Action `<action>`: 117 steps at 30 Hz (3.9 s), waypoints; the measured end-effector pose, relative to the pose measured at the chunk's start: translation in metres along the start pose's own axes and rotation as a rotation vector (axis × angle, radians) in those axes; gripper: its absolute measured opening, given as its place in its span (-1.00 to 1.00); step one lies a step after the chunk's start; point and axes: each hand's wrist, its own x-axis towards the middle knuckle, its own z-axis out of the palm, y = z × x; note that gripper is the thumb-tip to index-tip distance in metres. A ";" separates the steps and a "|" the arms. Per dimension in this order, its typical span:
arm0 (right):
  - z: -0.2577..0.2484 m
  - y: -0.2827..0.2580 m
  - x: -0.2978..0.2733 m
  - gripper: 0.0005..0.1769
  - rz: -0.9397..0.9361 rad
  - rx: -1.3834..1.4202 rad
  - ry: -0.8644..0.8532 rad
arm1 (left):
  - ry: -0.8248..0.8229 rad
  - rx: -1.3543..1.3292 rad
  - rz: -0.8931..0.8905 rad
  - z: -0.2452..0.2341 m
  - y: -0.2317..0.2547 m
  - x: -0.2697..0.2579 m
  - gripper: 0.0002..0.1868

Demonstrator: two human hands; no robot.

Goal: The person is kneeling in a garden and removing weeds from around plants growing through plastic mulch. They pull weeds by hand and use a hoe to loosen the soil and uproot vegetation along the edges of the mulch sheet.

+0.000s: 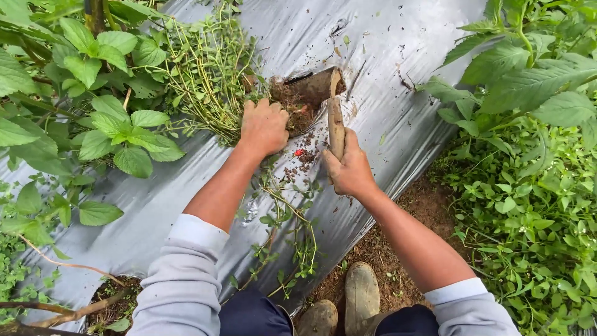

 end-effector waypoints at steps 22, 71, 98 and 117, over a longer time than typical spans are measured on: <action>-0.016 0.012 0.007 -0.49 0.149 0.169 0.151 | -0.112 -0.135 0.039 -0.064 -0.016 0.004 -0.73; -0.014 0.070 0.022 -0.25 0.126 0.362 0.138 | -0.446 -0.140 0.096 -0.149 -0.045 -0.115 0.21; -0.012 0.062 0.012 -0.12 0.086 -0.042 0.179 | -0.339 0.205 0.071 -0.111 -0.056 -0.066 -0.12; 0.046 -0.013 -0.116 0.34 -0.262 -0.890 -0.350 | -0.556 0.519 0.101 -0.150 -0.027 -0.248 0.22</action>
